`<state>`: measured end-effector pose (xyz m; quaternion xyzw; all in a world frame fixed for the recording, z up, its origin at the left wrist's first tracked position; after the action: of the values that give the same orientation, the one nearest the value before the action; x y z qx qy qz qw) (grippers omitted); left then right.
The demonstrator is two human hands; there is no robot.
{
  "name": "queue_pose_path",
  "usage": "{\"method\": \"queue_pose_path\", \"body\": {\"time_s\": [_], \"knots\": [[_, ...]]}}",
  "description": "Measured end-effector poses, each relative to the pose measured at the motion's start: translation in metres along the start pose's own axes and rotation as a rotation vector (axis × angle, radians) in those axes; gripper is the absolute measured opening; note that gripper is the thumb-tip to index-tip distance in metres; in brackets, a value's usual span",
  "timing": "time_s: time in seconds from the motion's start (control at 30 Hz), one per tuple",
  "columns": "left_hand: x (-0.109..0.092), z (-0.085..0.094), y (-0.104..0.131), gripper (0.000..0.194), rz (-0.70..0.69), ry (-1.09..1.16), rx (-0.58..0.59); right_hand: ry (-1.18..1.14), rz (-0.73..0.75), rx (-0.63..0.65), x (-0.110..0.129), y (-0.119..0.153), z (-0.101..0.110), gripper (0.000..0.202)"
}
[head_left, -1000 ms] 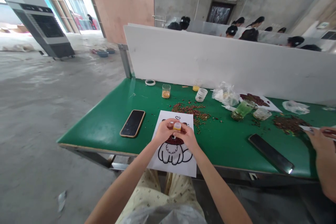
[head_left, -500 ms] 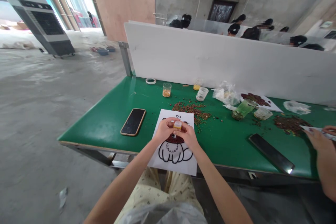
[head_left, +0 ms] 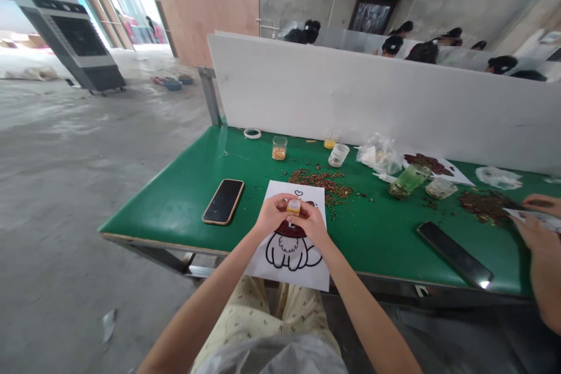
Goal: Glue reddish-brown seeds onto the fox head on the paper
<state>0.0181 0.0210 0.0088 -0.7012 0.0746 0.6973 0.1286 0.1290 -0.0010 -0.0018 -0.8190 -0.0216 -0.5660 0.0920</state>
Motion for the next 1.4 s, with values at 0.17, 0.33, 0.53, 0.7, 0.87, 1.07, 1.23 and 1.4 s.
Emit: {"method": "queue_pose_path", "body": {"time_s": [0.17,0.33,0.53,0.7,0.87,1.07,1.23,1.4], "knots": [[0.002,0.001,0.002,0.041,0.014,0.028,0.014,-0.027,-0.002,0.013,-0.001,0.0,-0.003,0.04],[0.006,0.001,0.0,0.043,-0.013,-0.004,0.03,-0.021,0.005,0.028,0.002,0.0,-0.002,0.04],[0.007,-0.008,-0.001,0.044,-0.047,0.002,0.087,0.019,-0.007,0.001,0.006,0.003,0.007,0.045],[0.007,-0.011,0.001,0.043,-0.053,-0.015,0.095,0.009,-0.019,0.013,0.005,0.006,0.01,0.046],[0.005,-0.012,0.003,0.044,-0.04,-0.02,0.09,-0.005,-0.033,0.016,0.003,0.007,0.012,0.047],[0.006,-0.012,0.004,0.044,-0.041,-0.01,0.076,0.021,-0.045,0.02,0.006,0.008,0.01,0.046],[0.003,-0.012,0.004,0.047,-0.052,0.016,0.083,0.032,-0.022,0.018,0.01,0.007,0.008,0.049],[0.003,-0.01,0.006,0.046,-0.067,-0.012,0.084,0.02,-0.015,0.037,0.005,0.006,0.008,0.049]]}}
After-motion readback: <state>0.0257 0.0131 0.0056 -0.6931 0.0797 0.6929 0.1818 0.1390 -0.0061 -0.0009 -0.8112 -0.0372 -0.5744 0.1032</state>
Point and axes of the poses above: each hand's wrist, its own y-axis away from the middle knuckle, its own z-axis out of the back of the hand, x = y × z, the point moved 5 cm from there along -y, towards the middle knuckle, and after that the axes turned 10 degrees about -y, right-handed, at the moved point
